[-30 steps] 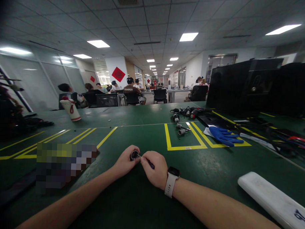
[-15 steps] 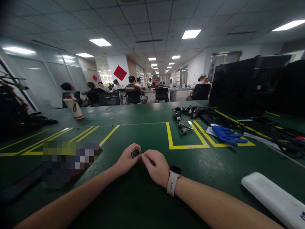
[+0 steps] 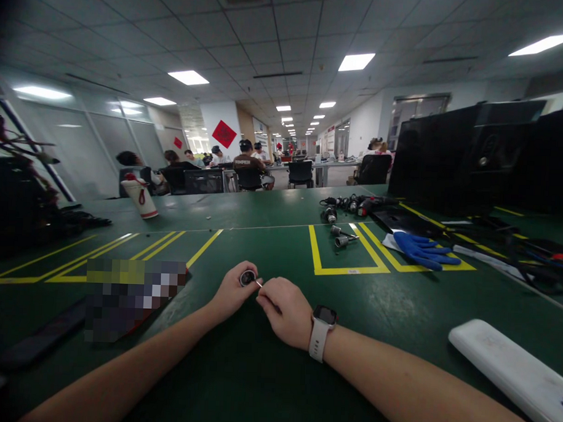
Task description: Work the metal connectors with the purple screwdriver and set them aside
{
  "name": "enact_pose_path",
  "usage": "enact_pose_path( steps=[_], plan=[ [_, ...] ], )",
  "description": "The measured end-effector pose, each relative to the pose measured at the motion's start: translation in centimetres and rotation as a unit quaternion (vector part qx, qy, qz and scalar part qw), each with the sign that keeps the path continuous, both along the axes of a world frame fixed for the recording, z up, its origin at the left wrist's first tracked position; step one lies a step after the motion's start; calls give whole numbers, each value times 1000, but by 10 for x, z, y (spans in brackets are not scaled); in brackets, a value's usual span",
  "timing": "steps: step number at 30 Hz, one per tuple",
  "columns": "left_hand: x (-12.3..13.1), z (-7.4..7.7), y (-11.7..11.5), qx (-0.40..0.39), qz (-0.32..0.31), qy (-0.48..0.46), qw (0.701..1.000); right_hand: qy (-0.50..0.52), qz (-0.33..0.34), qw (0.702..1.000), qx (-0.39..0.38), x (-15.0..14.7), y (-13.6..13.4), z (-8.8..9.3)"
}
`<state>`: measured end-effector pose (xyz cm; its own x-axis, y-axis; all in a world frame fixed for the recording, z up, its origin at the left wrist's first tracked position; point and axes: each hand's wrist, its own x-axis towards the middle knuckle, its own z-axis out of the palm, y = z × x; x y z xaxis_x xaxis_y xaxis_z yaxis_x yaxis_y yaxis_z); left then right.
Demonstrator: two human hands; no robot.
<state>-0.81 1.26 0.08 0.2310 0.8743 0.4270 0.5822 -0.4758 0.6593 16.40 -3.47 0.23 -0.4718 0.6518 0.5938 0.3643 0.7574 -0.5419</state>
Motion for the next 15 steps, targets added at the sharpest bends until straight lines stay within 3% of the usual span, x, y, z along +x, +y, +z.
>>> enact_pose_path(
  steps=[7,15],
  plan=[
    [-1,-3,1,-2,22,-25,999,-45,46,998,27,0,-1,0],
    [1,-1,-2,0,11,-46,999,-20,51,998,27,-1,1,0]
  ],
)
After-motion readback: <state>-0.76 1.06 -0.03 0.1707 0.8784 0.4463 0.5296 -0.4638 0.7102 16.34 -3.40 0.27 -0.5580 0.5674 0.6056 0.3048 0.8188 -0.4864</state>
